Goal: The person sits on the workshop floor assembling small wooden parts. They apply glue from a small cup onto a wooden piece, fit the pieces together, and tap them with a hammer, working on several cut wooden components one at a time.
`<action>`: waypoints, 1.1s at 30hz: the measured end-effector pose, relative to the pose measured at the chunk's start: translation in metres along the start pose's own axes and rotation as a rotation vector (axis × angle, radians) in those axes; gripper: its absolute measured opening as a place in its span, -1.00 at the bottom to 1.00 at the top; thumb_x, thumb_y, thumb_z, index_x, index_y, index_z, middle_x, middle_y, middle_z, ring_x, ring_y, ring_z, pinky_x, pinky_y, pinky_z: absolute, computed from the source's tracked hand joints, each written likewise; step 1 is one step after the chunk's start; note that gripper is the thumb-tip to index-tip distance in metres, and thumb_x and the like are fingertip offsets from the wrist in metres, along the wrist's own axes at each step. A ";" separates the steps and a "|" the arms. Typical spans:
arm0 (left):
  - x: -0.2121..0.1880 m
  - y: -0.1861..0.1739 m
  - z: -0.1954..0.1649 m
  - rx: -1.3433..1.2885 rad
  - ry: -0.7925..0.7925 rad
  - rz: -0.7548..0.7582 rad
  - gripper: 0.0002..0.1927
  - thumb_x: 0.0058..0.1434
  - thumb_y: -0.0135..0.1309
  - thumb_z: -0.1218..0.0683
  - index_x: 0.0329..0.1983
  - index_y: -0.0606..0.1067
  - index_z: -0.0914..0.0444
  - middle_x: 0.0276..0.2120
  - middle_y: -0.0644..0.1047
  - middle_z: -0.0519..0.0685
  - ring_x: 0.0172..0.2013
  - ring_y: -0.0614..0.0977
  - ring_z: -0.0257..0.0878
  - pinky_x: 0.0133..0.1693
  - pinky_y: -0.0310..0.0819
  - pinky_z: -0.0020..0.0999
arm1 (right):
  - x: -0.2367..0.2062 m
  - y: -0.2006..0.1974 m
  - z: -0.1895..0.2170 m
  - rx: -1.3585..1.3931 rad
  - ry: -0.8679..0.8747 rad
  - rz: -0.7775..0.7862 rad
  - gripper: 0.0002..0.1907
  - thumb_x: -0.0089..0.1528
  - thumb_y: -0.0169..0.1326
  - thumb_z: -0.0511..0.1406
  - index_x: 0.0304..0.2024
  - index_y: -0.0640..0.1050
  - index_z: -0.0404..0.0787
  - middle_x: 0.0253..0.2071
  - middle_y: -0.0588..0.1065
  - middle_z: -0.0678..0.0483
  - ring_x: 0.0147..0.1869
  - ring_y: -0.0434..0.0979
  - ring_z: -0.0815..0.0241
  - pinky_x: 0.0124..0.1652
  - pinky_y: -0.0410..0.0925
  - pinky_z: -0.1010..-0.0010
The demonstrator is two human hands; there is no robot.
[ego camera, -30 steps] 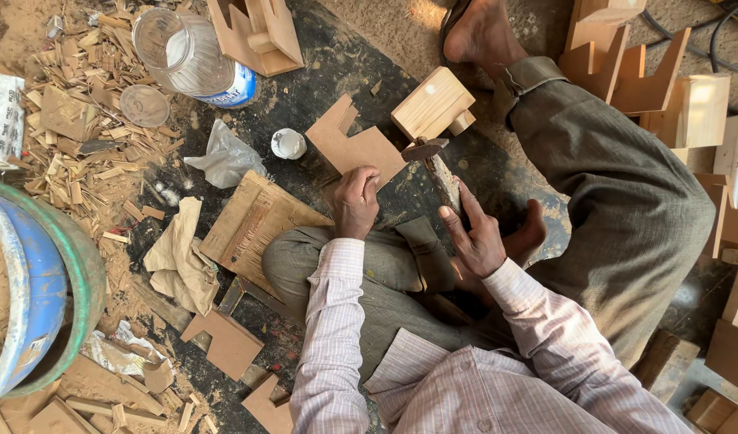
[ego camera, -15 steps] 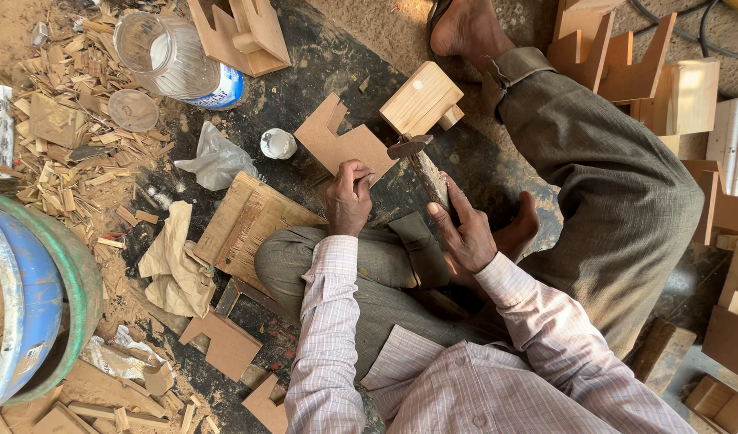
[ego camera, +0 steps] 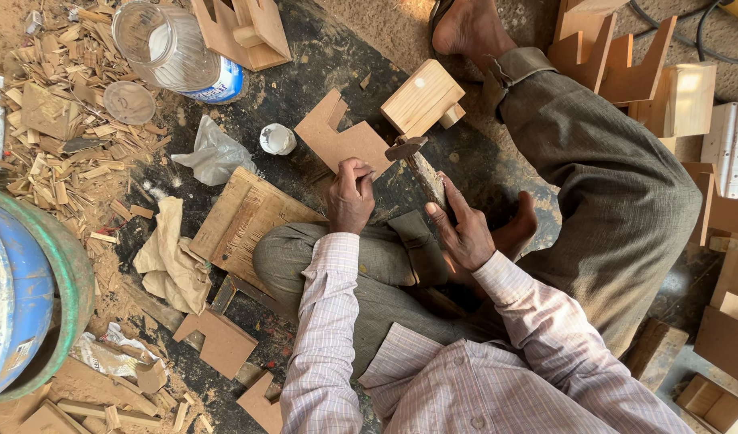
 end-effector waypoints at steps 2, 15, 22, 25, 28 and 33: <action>-0.001 0.001 0.000 0.024 0.017 0.002 -0.70 0.25 0.18 0.30 -0.05 0.33 0.29 -0.18 0.65 0.07 -0.14 0.73 -0.06 -0.15 0.64 -0.22 | -0.001 0.001 0.001 -0.050 -0.029 -0.001 -0.29 0.43 -0.07 -0.05 0.51 0.17 -0.28 -0.08 0.61 -0.28 -0.05 0.70 -0.13 -0.01 0.47 0.17; -0.008 0.006 0.008 0.057 -0.015 0.016 -0.67 0.28 0.17 0.27 0.00 0.29 0.29 -0.24 0.64 0.07 -0.18 0.72 0.02 -0.19 0.62 -0.12 | -0.003 0.011 0.025 -0.496 -0.396 -0.103 -0.33 0.42 0.08 -0.18 0.51 0.18 -0.20 -0.25 0.57 -0.13 -0.38 0.62 -0.03 -0.44 0.45 0.18; -0.009 0.003 0.005 0.087 0.057 -0.033 -0.63 0.25 0.18 0.29 0.00 0.27 0.31 -0.21 0.61 0.11 -0.17 0.70 0.04 -0.20 0.63 -0.15 | -0.009 0.013 0.030 -0.509 -0.488 -0.176 -0.34 0.44 0.06 -0.19 0.52 0.16 -0.19 -0.30 0.52 -0.06 -0.41 0.57 0.01 -0.49 0.40 0.19; -0.008 0.004 0.007 0.039 -0.002 -0.028 -0.64 0.20 0.21 0.29 -0.05 0.31 0.29 -0.28 0.64 0.03 -0.20 0.72 0.01 -0.22 0.60 -0.12 | -0.005 0.016 0.024 -0.638 -0.336 -0.072 -0.33 0.40 0.10 -0.17 0.49 0.20 -0.14 -0.34 0.54 -0.07 -0.46 0.57 -0.04 -0.50 0.41 0.16; -0.008 0.003 0.007 0.026 0.025 -0.040 -0.64 0.20 0.19 0.30 -0.03 0.30 0.30 -0.26 0.59 0.07 -0.21 0.71 0.01 -0.21 0.62 -0.14 | -0.007 0.015 0.026 -0.593 -0.393 -0.146 -0.33 0.39 0.11 -0.21 0.49 0.21 -0.19 -0.28 0.56 -0.10 -0.42 0.59 -0.05 -0.49 0.41 0.17; -0.007 0.001 0.008 0.014 0.022 -0.059 -0.64 0.21 0.19 0.28 -0.05 0.28 0.29 -0.26 0.61 0.05 -0.19 0.70 0.04 -0.22 0.58 -0.11 | -0.008 0.017 0.024 -0.570 -0.405 -0.104 -0.32 0.38 0.12 -0.22 0.48 0.19 -0.19 -0.28 0.56 -0.12 -0.42 0.60 -0.06 -0.49 0.42 0.15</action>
Point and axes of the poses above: each hand's wrist, its own x-axis towards the middle knuckle, its own y-axis out of the palm, z = x × y, the point moved 4 cm from there along x, towards the middle knuckle
